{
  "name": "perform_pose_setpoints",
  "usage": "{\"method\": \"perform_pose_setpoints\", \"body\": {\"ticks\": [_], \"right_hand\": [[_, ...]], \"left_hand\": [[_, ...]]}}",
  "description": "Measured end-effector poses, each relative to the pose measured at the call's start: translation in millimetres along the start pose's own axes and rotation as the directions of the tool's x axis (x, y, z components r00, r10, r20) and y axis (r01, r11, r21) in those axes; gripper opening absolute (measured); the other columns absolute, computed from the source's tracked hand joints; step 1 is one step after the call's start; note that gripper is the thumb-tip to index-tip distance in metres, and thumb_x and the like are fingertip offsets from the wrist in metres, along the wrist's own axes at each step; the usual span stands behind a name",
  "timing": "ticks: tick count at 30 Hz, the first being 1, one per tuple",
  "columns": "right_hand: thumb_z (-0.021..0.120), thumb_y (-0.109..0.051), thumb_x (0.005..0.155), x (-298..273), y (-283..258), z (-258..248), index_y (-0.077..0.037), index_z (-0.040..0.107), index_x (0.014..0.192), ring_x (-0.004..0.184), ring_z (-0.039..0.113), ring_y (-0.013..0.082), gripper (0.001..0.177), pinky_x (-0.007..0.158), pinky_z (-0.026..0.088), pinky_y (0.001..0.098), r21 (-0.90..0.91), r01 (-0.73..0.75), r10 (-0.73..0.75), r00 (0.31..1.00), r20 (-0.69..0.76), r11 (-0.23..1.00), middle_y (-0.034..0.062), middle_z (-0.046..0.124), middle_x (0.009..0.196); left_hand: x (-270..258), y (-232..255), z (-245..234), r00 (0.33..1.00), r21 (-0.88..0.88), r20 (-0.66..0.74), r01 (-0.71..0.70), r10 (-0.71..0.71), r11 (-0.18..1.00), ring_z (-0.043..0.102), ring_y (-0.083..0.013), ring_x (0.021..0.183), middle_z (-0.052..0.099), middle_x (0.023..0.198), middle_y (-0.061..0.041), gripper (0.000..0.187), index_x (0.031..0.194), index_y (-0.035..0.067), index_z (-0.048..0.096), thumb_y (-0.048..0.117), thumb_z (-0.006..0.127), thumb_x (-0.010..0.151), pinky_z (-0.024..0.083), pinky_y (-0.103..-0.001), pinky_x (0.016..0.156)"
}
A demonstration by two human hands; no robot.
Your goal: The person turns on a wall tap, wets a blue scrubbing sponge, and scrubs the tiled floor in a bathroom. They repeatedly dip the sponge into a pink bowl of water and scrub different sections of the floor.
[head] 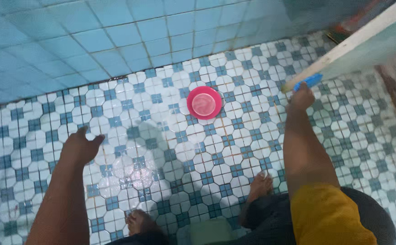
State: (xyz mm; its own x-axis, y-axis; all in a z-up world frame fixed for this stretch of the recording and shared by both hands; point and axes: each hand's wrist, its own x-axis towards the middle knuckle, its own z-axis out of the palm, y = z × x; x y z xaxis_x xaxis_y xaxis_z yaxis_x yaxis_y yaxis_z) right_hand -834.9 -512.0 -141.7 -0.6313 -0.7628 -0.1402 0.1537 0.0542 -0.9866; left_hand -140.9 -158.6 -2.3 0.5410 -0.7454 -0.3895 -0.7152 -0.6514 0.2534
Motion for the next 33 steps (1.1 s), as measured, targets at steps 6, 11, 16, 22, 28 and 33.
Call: {"method": "perform_pose_setpoints", "body": {"ticks": [6,11,16,22,28,33], "right_hand": [[0.073,-0.027,0.099,14,5,33,0.0,0.068,0.1,0.065,0.059,0.0155,0.028,0.052,0.045,0.0342,-0.022,0.068,-0.066,0.995,0.068,0.997,0.0048,0.064,0.081],[0.075,-0.027,0.092,-13,29,79,0.0,0.069,0.097,0.051,0.051,0.0189,0.028,0.042,0.037,0.0344,0.024,-0.198,0.197,0.98,0.042,0.98,0.0073,0.058,0.071],[0.076,-0.03,0.092,-84,87,106,-0.006,0.069,0.094,0.048,0.052,0.0181,0.026,0.04,0.038,0.0326,-0.297,-0.306,0.38,0.894,0.236,0.904,0.0078,0.06,0.067],[0.077,-0.033,0.088,-165,117,91,-0.009,0.064,0.088,0.046,0.054,0.0154,0.027,0.038,0.041,0.0311,-0.411,-0.241,0.449,0.708,0.545,0.879,0.0052,0.059,0.064],[0.075,-0.028,0.085,-195,116,55,-0.007,0.068,0.093,0.057,0.066,0.0174,0.023,0.044,0.046,0.034,-0.637,0.006,0.469,0.672,0.574,0.771,0.0063,0.069,0.074],[0.072,-0.023,0.088,-201,133,11,-0.004,0.064,0.093,0.063,0.068,0.0176,0.021,0.055,0.056,0.0337,-0.488,-0.049,0.407,0.626,0.665,0.872,0.0069,0.07,0.077]], "left_hand": [[-43,9,13,0.998,0.063,-0.054,0.043,-0.04,0.997,0.055,-0.0466,0.128,0.056,0.141,-0.029,0.083,0.15,0.007,0.05,0.051,0.075,0.084,0.046,-0.055,0.103],[-108,25,21,0.99,0.069,-0.069,0.127,-0.122,0.99,0.06,-0.0439,0.126,0.062,0.137,-0.026,0.081,0.151,0.008,0.052,0.052,0.074,0.086,0.049,-0.053,0.105],[-154,32,5,0.976,0.127,-0.016,0.218,-0.218,0.968,0.061,-0.0418,0.128,0.064,0.138,-0.023,0.078,0.15,0.009,0.053,0.05,0.073,0.086,0.05,-0.054,0.105],[-112,63,-6,0.994,0.237,0.001,0.103,-0.106,0.966,0.06,-0.0428,0.127,0.061,0.14,-0.023,0.083,0.154,0.011,0.047,0.052,0.073,0.087,0.052,-0.055,0.101],[-46,96,29,0.995,0.126,0.066,-0.088,0.08,0.988,0.06,-0.0428,0.128,0.065,0.137,-0.023,0.085,0.153,0.009,0.048,0.054,0.073,0.086,0.05,-0.053,0.106],[-20,134,38,0.988,0.192,0.128,-0.111,0.087,0.975,0.059,-0.0439,0.128,0.062,0.138,-0.026,0.078,0.148,0.005,0.052,0.053,0.071,0.09,0.05,-0.056,0.103]]}}
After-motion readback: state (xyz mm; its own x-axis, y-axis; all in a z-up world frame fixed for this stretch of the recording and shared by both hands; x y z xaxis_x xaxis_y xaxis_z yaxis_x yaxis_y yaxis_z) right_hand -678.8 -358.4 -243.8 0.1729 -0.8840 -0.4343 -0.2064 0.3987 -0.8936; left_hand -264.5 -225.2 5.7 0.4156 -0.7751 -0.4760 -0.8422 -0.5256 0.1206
